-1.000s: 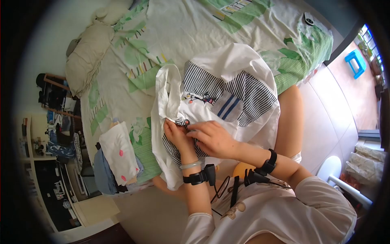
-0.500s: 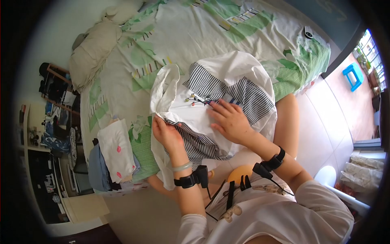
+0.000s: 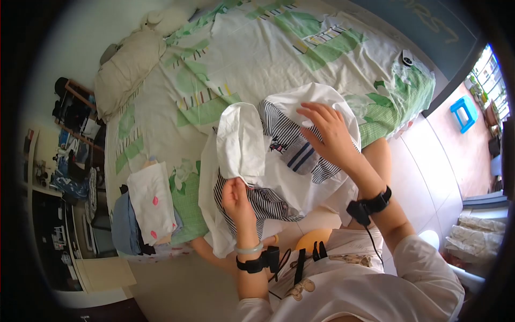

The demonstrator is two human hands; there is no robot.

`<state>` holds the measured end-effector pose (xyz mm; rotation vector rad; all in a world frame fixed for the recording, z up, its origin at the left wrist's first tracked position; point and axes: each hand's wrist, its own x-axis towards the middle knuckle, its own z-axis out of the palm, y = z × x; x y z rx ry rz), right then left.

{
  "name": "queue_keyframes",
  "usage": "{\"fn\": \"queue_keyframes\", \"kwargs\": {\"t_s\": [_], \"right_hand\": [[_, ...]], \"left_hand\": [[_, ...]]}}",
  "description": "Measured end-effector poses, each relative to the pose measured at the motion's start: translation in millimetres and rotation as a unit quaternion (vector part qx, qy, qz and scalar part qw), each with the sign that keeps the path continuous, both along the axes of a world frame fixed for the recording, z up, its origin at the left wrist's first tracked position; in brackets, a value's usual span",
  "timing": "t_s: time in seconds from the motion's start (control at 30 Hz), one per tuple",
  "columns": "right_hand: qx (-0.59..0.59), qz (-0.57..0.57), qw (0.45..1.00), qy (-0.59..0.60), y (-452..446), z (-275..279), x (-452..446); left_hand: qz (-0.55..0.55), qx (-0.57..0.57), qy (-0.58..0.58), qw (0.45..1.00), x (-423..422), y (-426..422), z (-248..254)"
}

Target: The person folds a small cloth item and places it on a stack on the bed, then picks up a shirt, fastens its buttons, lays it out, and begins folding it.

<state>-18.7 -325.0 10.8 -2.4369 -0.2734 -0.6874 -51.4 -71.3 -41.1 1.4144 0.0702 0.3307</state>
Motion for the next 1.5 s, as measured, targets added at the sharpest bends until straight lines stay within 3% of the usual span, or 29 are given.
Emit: {"fn": "queue_keyframes", "kwargs": {"t_s": [0.03,0.1,0.13,0.17,0.23,0.3,0.37,0.53,0.6,0.63,0.7,0.77,0.83,0.87,0.93,0.97,1.03,1.07,1.13,1.23,1.3,1.37,1.43,1.5], "right_hand": [[0.001,-0.002,1.000,-0.001,0,3,13],[-0.018,0.023,0.998,-0.061,0,6,40],[-0.016,0.024,0.998,-0.063,-1,3,52],[-0.049,0.055,0.994,-0.084,1,-1,64],[-0.079,0.090,0.987,-0.107,4,-9,78],[-0.254,0.144,0.952,0.085,1,-14,83],[-0.222,0.149,0.963,0.030,-2,-21,73],[-0.086,0.130,0.987,0.021,-16,-9,35],[-0.091,0.134,0.986,0.039,-20,-1,27],[-0.090,0.136,0.985,0.057,-23,2,26],[-0.096,0.150,0.982,0.060,-26,3,26],[-0.098,0.166,0.979,0.061,-29,6,30],[-0.140,0.184,0.968,0.094,-31,7,36],[-0.137,0.185,0.969,0.094,-35,7,41],[-0.124,0.151,0.980,0.032,-42,4,53],[-0.119,0.153,0.980,0.031,-45,6,58],[-0.009,0.077,0.997,0.009,-52,20,63],[-0.006,0.076,0.997,0.008,-54,27,66],[0.123,0.015,0.990,-0.064,-60,40,69],[0.184,0.024,0.978,-0.098,-60,47,72],[0.167,0.052,0.980,-0.095,-62,48,72],[0.030,0.075,0.989,0.127,-69,53,68],[0.001,0.103,0.991,0.086,-77,29,65],[-0.093,0.144,0.983,0.071,-84,7,61]], "left_hand": [[-0.002,0.001,-0.001,1.000,-7,3,1],[-0.109,0.145,0.014,0.983,-18,7,6],[-0.137,0.302,-0.059,0.941,-17,14,7],[-0.134,0.304,-0.059,0.941,-17,14,17],[-0.227,0.388,-0.082,0.889,-16,11,42],[-0.192,0.412,-0.090,0.886,-6,21,52],[-0.108,0.386,-0.055,0.915,12,29,67],[-0.046,0.499,-0.094,0.860,87,27,81],[-0.049,0.620,-0.229,0.749,114,20,70],[-0.049,0.616,-0.230,0.752,124,20,66],[-0.179,0.695,-0.196,0.669,142,26,63],[-0.172,0.662,-0.251,0.685,149,31,65],[-0.139,0.483,-0.137,0.854,149,43,69],[-0.139,0.485,-0.136,0.853,148,51,72],[0.015,0.466,-0.174,0.868,140,71,82],[0.016,0.470,-0.173,0.866,136,81,88],[0.094,0.380,-0.130,0.911,130,101,103],[0.092,0.382,-0.132,0.910,127,113,111],[0.200,0.397,-0.140,0.885,125,131,123],[0.160,0.318,-0.215,0.909,127,137,129],[0.128,0.346,-0.178,0.912,128,141,117],[0.095,0.371,-0.141,0.913,122,142,110],[0.027,0.522,-0.060,0.851,103,131,103],[0.005,0.522,-0.098,0.847,92,129,82]]}}
